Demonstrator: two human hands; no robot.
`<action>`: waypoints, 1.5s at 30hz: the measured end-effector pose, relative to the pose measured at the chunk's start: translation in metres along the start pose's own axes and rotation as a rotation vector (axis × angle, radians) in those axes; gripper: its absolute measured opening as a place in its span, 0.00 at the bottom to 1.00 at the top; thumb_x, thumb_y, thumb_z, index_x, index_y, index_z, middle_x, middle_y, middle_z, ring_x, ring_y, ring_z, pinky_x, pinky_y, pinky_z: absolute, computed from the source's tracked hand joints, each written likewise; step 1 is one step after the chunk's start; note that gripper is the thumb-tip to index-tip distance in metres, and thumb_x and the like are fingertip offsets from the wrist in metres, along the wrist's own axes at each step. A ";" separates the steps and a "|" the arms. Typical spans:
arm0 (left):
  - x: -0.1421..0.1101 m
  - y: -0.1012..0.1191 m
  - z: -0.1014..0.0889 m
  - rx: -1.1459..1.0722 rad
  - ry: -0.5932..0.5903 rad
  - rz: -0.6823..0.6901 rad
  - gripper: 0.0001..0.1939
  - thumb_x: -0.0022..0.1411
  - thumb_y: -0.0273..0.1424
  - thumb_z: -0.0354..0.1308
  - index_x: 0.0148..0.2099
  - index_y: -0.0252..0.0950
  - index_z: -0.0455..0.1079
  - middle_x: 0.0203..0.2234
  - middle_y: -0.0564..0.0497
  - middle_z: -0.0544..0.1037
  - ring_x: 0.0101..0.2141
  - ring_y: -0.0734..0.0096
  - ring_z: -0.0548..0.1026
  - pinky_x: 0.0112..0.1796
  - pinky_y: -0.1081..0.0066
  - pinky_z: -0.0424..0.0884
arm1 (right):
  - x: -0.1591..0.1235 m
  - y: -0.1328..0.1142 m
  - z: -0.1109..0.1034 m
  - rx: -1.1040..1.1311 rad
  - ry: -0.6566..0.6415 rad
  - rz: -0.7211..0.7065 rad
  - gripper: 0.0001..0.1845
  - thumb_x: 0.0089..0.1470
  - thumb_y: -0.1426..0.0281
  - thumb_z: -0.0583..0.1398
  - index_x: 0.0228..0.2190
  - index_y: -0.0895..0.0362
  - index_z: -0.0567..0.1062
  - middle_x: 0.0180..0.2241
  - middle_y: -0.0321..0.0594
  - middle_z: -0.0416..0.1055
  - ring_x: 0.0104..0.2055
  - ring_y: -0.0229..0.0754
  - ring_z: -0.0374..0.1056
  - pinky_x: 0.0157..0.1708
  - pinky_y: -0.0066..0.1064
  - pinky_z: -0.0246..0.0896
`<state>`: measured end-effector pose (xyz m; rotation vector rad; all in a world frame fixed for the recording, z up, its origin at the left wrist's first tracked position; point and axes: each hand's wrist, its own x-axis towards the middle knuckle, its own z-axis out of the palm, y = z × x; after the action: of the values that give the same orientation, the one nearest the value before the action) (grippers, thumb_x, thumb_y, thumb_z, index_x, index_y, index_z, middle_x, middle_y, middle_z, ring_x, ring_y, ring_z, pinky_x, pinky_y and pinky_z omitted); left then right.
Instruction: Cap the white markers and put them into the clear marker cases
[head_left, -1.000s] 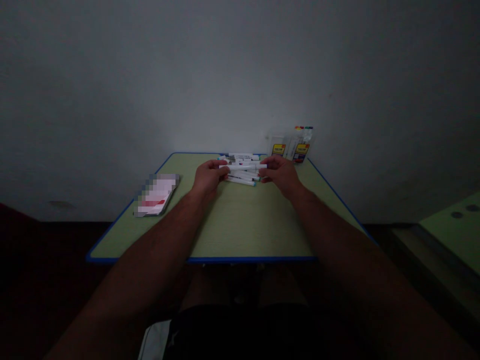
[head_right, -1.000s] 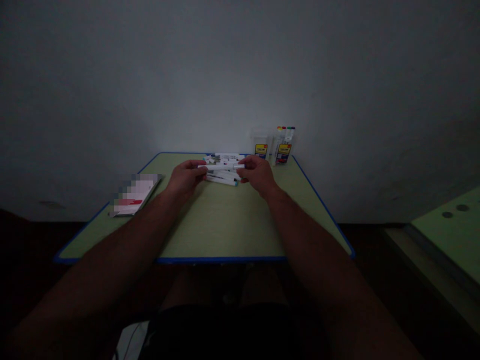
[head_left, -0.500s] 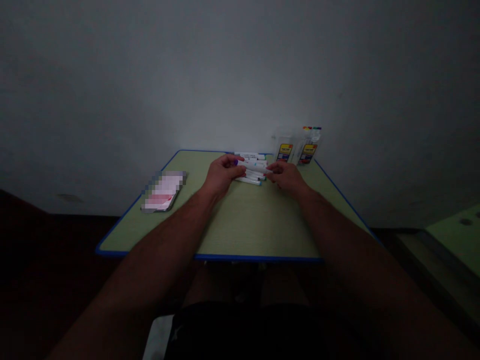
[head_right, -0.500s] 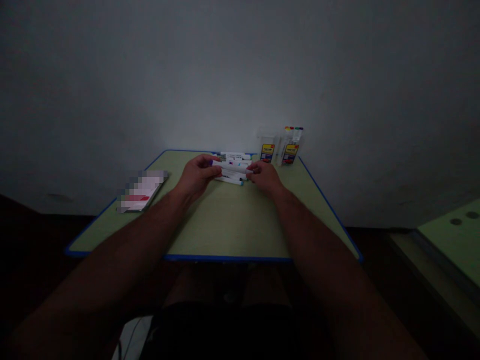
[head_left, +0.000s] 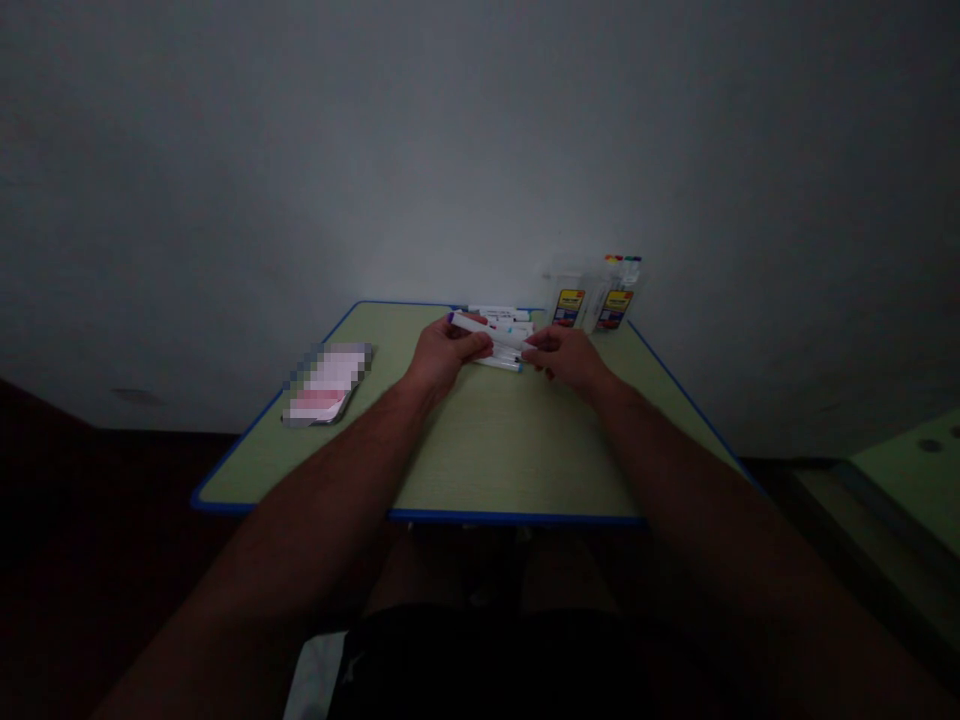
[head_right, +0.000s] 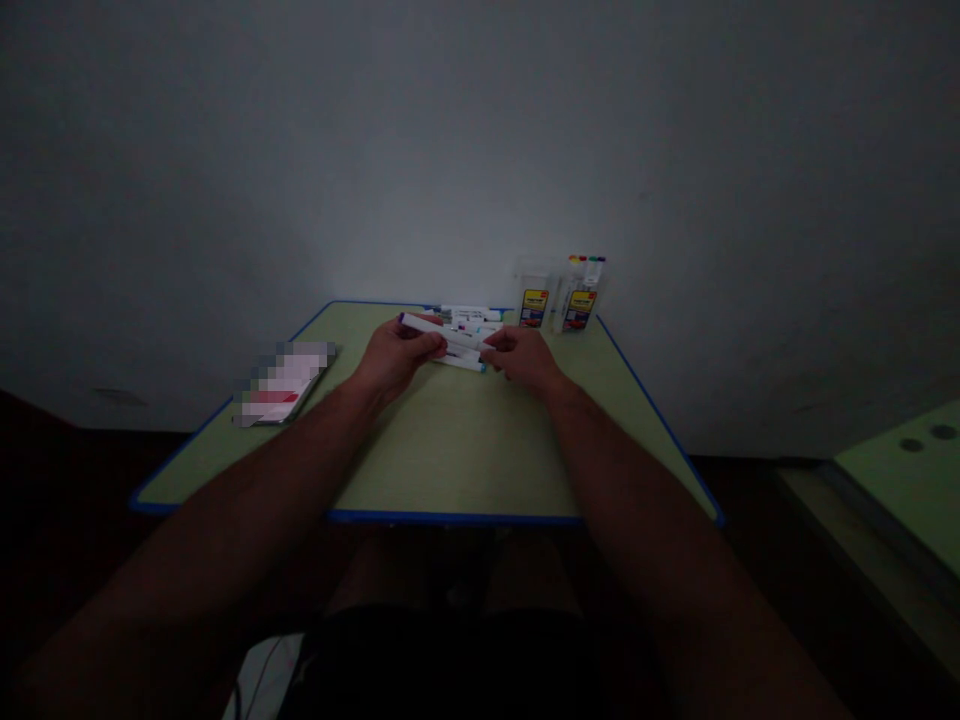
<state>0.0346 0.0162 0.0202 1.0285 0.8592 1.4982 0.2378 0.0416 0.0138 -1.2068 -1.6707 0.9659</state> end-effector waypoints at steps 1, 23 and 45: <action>0.000 0.000 0.000 -0.002 -0.003 -0.007 0.14 0.46 0.21 0.69 0.37 0.30 0.74 0.27 0.50 0.78 0.29 0.73 0.77 0.35 0.69 0.77 | 0.000 0.000 0.000 0.000 -0.006 -0.002 0.08 0.45 0.74 0.68 0.30 0.60 0.77 0.19 0.34 0.72 0.18 0.32 0.63 0.15 0.23 0.57; -0.002 -0.001 -0.004 0.367 -0.082 0.058 0.14 0.54 0.41 0.68 0.32 0.34 0.76 0.23 0.52 0.74 0.22 0.77 0.67 0.21 0.77 0.63 | -0.002 -0.005 0.000 0.086 0.042 -0.067 0.11 0.47 0.64 0.67 0.23 0.58 0.75 0.21 0.37 0.73 0.17 0.29 0.58 0.16 0.23 0.52; -0.001 0.001 -0.014 0.876 -0.215 0.055 0.14 0.53 0.32 0.67 0.42 0.32 0.81 0.26 0.50 0.79 0.25 0.73 0.69 0.28 0.71 0.62 | 0.008 0.001 -0.003 0.342 0.152 -0.058 0.08 0.46 0.67 0.68 0.26 0.58 0.76 0.19 0.31 0.70 0.16 0.30 0.58 0.14 0.23 0.52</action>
<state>0.0216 0.0151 0.0155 1.8142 1.3768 1.0058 0.2392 0.0497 0.0148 -0.9719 -1.3491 1.0469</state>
